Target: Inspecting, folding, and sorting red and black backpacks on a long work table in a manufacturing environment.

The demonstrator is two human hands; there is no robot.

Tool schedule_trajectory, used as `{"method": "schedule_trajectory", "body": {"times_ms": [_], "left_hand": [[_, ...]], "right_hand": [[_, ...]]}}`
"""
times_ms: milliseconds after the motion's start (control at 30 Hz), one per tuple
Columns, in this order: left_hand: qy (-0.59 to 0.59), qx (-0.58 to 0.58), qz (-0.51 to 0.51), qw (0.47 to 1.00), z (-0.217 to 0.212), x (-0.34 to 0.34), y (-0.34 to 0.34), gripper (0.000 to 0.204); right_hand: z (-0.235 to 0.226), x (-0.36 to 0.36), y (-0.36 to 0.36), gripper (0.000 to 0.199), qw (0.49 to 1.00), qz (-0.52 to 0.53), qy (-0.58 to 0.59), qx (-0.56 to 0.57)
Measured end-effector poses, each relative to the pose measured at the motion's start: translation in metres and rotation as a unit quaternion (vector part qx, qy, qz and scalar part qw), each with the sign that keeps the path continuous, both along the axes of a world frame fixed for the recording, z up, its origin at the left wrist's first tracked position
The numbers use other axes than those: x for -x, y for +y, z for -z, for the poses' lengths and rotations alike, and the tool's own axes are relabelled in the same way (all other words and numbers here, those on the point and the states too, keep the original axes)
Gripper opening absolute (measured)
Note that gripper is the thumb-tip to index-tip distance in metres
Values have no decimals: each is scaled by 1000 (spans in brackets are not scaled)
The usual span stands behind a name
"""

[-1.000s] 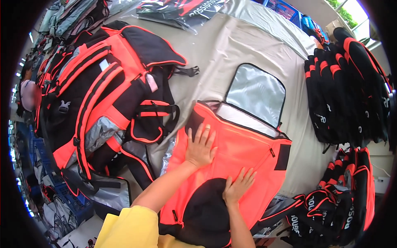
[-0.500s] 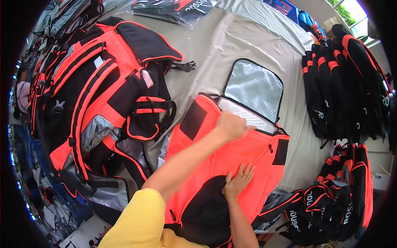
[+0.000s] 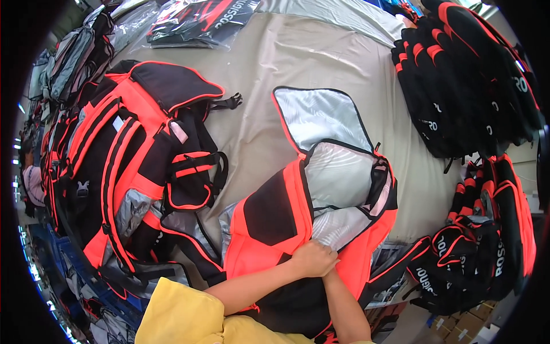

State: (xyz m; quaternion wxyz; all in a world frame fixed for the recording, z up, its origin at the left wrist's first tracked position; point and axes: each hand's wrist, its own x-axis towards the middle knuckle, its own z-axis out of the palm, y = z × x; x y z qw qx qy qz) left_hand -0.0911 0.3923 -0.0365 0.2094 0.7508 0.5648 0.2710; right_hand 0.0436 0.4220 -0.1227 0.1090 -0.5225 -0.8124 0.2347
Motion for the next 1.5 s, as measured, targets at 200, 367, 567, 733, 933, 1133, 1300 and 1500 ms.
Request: {"method": "schedule_trajectory", "body": {"times_ms": [200,367,567,733,933,1133,1300,1500], "left_hand": [[25,-27,4,999,3,-8,6,32],[0,-60,-7,998,-64,43,39,36],[168,2,-198,966,-88,100,121,14],[71,-129,-131,980,-74,35,219,32],[80,61,-122,987,-7,2,256,38],[-721,342,-183,573,3,2,94,35],[-752,317,-103,569,10,2,42,39],[-766,321,-83,551,24,9,37,44]], "right_hand": [[-4,2,8,63,996,30,49,65],[4,15,2,61,982,135,84,100],[-33,22,23,59,994,27,-9,-110],[-31,22,21,59,994,33,-3,-103],[-35,35,21,59,992,22,33,-118],[-25,20,22,65,999,23,1,-22],[-16,18,16,71,998,46,47,-10],[-23,25,14,72,995,55,78,-9]]}}
